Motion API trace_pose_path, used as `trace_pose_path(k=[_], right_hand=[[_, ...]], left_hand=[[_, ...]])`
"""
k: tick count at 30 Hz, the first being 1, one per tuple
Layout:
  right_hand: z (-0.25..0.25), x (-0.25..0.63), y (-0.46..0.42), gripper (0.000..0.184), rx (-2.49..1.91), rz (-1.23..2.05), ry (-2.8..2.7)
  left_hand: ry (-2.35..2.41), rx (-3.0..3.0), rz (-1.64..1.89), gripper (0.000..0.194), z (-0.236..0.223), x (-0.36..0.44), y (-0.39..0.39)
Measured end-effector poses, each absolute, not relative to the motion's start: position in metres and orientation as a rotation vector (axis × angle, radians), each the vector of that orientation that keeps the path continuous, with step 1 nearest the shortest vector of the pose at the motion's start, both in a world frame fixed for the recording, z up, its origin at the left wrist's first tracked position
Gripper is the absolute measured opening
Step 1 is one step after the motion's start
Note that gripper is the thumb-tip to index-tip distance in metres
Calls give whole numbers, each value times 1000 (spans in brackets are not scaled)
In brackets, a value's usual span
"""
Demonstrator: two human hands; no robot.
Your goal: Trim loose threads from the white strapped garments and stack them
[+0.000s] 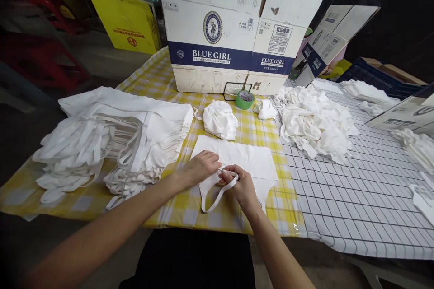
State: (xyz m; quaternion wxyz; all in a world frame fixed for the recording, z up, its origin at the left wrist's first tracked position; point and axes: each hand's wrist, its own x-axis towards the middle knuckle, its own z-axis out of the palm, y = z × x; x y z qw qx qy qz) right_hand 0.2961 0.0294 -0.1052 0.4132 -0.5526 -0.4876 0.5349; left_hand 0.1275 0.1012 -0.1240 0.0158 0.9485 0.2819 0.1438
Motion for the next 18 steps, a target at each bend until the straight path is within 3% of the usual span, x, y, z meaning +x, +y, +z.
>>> trace_pose_path(k=[3,10,18], right_hand=[[-109,298,35,26,-1421,1326,-1183],[-114,299,49,26,-1551,1126,-1406],[-114,285,71,17,-1562,789,-1715]], left_hand=[[855,2968,469,16,-126,128,105],[1011,2442,628,9,-132,128,114],[1024,2376,623,11,-129,128,118]])
